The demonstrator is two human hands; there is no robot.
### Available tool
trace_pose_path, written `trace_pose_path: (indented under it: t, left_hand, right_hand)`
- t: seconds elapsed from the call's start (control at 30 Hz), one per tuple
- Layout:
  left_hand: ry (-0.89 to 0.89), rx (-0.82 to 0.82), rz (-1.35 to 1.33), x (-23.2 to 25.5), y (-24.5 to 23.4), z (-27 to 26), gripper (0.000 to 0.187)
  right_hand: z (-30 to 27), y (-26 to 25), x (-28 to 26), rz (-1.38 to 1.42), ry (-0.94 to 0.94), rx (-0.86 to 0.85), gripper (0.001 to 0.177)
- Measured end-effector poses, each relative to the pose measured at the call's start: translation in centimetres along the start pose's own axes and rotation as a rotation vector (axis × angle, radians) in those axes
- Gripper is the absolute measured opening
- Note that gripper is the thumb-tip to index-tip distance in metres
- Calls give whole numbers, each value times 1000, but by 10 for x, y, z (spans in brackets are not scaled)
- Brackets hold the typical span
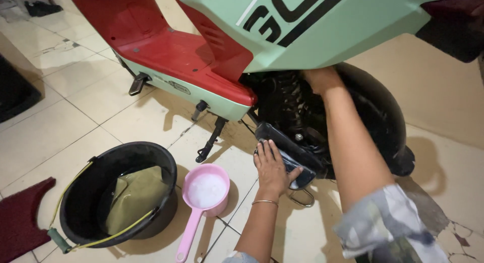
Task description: Cleaning an electric scooter using soapy water, a sponge, and a cloth.
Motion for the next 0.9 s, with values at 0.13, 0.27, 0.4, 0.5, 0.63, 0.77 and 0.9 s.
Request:
trace_pose_path:
  t: [0.13, 0.27, 0.4, 0.5, 0.63, 0.77, 0.9]
  left_hand:
    - [26, 51, -10, -4, 8, 2, 128]
    - [24, 64, -21, -5, 4, 3, 128]
    - [8, 36, -27, -3, 5, 2, 128]
    - [8, 23, 3, -4, 6, 3, 130]
    - [22, 57, 15, -4, 1, 5, 130]
    - [22, 57, -54, -3, 3, 0, 128]
    - [24, 65, -43, -5, 1, 1, 128]
  right_hand:
    - [-2, -4, 9, 4, 18, -142, 36]
    - [-32, -8, -42, 316, 200, -9, 29]
    - [-102, 4, -80, 305, 236, 328, 27]
    - [-125, 26, -108, -353, -267, 451, 27]
    - [-103, 35, -105, -636, -451, 504, 21]
    - [-108, 23, -96, -546, -451, 463, 29]
    - [-113, 33, -73, -237, -221, 545, 46]
Point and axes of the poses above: each hand's wrist, its own z-axis towards the middle knuckle, its own y-axis out of the palm, x = y × z, the point moved 2 cm from there along z, towards the middle knuckle, and after that the axes turned 6 degrees about y, right-handed, at the moved point
